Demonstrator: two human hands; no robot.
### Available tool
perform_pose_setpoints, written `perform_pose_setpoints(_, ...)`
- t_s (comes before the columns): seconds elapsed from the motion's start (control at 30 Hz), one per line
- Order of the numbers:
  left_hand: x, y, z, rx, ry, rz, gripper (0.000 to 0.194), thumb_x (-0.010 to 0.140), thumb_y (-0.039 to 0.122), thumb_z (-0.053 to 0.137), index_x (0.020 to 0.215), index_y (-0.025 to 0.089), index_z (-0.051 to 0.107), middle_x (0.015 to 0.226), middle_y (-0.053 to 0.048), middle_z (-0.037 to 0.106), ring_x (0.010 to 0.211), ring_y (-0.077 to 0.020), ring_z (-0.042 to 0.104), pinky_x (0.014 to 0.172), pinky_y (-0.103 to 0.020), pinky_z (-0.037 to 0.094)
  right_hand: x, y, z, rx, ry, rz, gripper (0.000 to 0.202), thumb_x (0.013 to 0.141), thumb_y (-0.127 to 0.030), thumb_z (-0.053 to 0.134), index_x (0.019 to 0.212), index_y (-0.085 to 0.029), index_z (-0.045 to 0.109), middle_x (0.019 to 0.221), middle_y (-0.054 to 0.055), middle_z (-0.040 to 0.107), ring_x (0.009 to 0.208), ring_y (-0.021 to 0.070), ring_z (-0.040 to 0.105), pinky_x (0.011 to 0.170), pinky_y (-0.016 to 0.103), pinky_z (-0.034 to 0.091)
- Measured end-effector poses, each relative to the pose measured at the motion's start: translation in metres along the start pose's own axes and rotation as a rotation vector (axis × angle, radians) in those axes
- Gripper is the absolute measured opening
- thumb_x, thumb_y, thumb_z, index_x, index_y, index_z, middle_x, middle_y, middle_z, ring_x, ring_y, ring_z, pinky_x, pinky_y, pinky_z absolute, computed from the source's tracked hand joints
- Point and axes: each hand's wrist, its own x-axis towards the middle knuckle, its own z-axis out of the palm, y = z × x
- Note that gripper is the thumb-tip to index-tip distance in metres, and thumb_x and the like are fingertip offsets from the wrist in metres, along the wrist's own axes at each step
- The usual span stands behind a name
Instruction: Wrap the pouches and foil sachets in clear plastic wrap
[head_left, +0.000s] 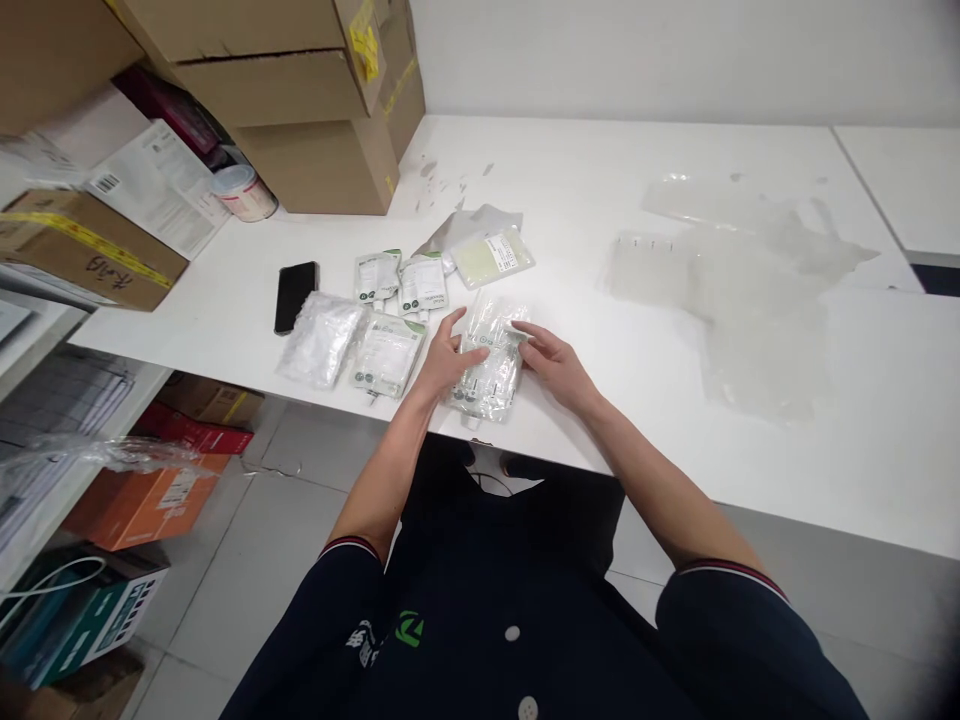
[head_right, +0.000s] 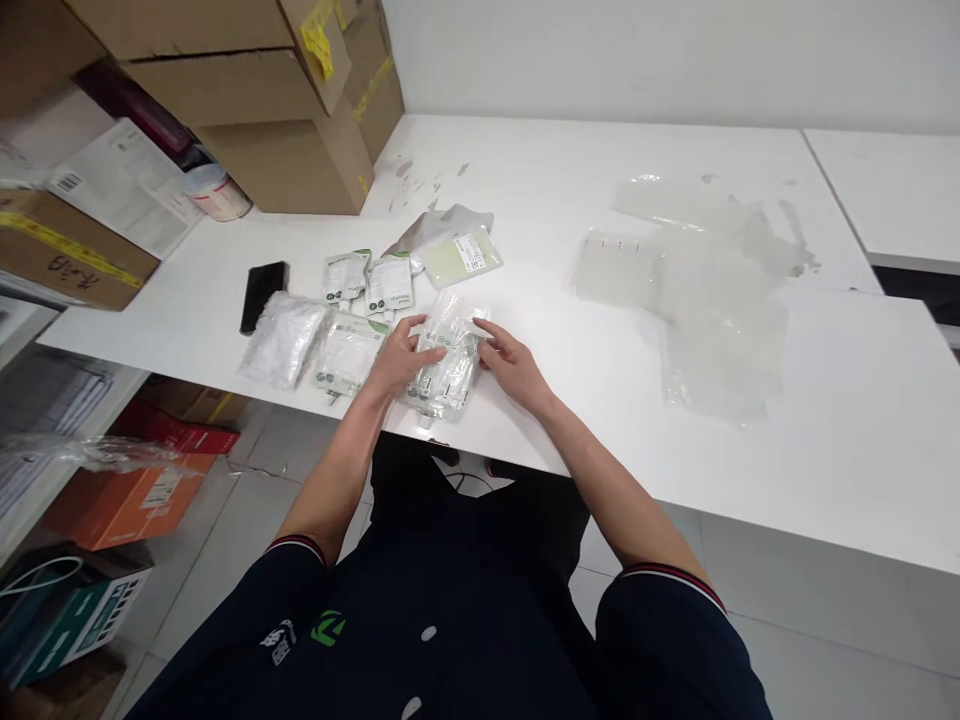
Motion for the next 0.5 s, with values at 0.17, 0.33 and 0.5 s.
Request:
perform_pose_setpoints(0.17,-0.01,0.005,0.001,0.154,-0.064,0.199,0.058,0.094,0.038,0.054,0.149,0.03,0.039,0.099,-0.005,0.072,0.077,-0.017,0.066,0.07,-0.035,0.056,0.01,0.0,0.014,0.069,0.063,0.02,0.056,0.089,-0.055,0.055,0.138,-0.027,0.056,0.096,0.004,0.069,0.091,0.0209,0.064,0.085,0.044,0.056)
perform_pose_setpoints(0.33,-0.015,0.017,-0.015,0.168,-0.099,0.139,0.052,0.092,0.041,0.059,0.142,0.032,0.051,0.073,0.002,0.064,0.059,-0.0143,0.056,0.06,-0.033,0.048,0.014,-0.006,0.001,0.105,-0.059,0.029,0.075,0.081,-0.045,0.071,0.148,-0.024,0.044,0.103,0.006,0.072,0.095,0.0227,0.066,0.091,0.048,0.055)
perform_pose_setpoints(0.5,-0.021,0.028,-0.03,0.263,-0.04,0.052,0.044,0.086,0.033,0.068,0.128,0.023,0.063,0.065,0.001,0.059,0.065,-0.0179,0.059,0.063,-0.034,0.047,0.018,-0.022,0.0,0.108,-0.14,0.119,0.054,0.072,-0.043,0.08,0.118,-0.015,0.069,0.1,0.01,0.073,0.091,0.0245,0.068,0.093,0.05,0.054)
